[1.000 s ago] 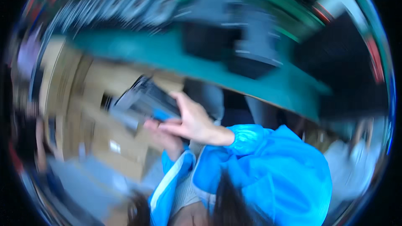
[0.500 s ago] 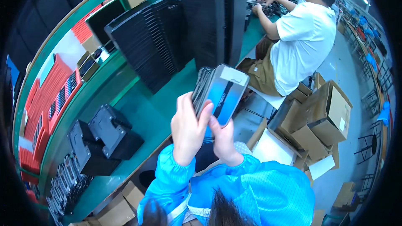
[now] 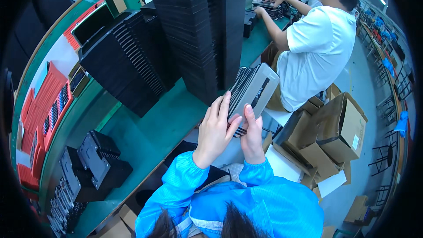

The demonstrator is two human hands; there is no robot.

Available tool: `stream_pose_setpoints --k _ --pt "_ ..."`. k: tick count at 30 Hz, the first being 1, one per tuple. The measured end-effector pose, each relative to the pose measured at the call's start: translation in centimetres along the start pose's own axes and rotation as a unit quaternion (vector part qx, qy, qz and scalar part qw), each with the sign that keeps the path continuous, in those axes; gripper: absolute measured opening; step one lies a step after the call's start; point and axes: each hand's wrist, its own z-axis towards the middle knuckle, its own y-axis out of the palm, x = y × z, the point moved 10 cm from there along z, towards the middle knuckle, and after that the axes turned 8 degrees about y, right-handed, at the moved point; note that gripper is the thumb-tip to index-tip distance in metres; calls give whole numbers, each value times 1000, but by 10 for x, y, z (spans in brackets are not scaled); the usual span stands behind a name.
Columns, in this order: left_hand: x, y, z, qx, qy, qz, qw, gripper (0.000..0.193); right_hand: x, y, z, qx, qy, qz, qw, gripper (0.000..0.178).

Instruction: The worker assembles electronic units by inserting internal components into black plastic housings at a factory workstation.

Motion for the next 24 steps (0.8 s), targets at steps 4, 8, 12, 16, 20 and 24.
stream_pose_setpoints --k 4,8,12,16,20,24 --pt "-10 9 0 -11 -21 -17 1000 60 -7 13 2 -14 -10 -1 1000 36" --pt "-14 9 0 4 -26 -20 999 60 2 5 10 13 1 -4 1000 36" --pt "-17 7 -4 -1 -34 -26 999 60 6 9 8 -9 15 -10 1000 37" --pt "-18 6 -5 5 -33 -30 999 60 3 16 5 -11 11 -16 1000 38" --pt "-17 5 -6 0 -34 -30 999 60 3 15 4 -17 7 -25 1000 39" --pt "-16 2 -8 6 -30 -29 999 61 3 17 3 -12 6 -27 1000 40"
